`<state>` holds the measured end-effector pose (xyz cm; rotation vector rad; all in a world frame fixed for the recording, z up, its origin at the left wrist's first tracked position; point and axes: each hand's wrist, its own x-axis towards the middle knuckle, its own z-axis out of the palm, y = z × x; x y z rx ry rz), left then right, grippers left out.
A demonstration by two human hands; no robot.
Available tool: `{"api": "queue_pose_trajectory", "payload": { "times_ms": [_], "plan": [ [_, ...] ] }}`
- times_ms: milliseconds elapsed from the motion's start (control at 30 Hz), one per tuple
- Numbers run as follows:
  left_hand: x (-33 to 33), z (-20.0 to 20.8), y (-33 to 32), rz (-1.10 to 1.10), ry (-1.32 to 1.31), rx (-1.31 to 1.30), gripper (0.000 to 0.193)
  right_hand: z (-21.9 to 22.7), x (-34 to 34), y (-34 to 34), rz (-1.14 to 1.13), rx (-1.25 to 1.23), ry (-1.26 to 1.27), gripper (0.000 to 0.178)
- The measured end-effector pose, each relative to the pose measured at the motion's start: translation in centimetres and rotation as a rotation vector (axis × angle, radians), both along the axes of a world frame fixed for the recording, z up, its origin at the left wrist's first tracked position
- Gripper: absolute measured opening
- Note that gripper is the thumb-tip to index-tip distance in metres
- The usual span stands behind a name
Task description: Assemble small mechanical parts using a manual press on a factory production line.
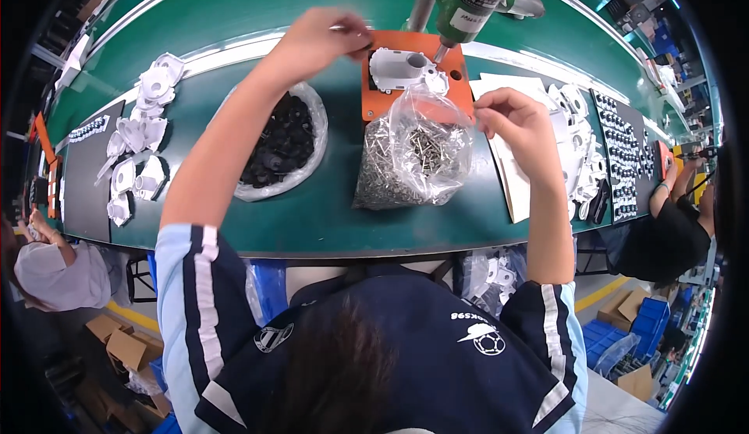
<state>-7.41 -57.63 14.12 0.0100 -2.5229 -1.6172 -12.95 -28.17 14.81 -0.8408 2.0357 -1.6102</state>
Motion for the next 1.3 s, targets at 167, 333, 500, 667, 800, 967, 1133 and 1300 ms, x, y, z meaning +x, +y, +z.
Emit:
{"api": "queue_pose_trajectory", "payload": {
  "times_ms": [167, 333, 500, 667, 800, 967, 1133, 1300],
  "plan": [
    [-8.7, 0.2, 3.2, -0.192, -0.1, 0.069, 0.019, -1.0, -4.1, 1.0, -0.019, -0.024, -0.084, 0.011],
    [-11.6, -1.2, 3.5, -0.353, -0.297, -0.265, 0.018, -2.3, -7.2, 1.8, -0.052, 0.006, -0.171, 0.011],
    [-11.5, -1.1, 4.3, -0.482, -0.366, -0.215, 0.023, -3.4, -8.8, 1.4, -0.03, -0.059, -0.322, 0.011],
    [-11.7, -1.7, 4.1, -0.489, -0.228, -0.275, 0.021, -3.0, -9.4, -0.9, 0.051, -0.052, -0.334, 0.012],
    [-9.5, -1.7, 3.8, -0.18, -0.262, -0.223, 0.02, -3.1, -9.3, -4.2, 0.182, -0.013, -0.357, 0.015],
    [-1.1, -1.6, 4.4, -0.093, 0.119, -0.507, 0.029, -2.2, -10.1, -6.4, 0.328, 0.148, -0.283, 0.019],
    [0.9, -4.3, 4.9, -0.178, 0.392, -0.716, 0.028, -1.7, -10.6, -6.7, 0.317, 0.158, -0.354, 0.018],
    [0.9, -5.2, 4.8, -0.159, 0.395, -0.755, 0.025, -2.0, -11.1, -7.2, 0.341, 0.183, -0.42, 0.013]
  ]
}}
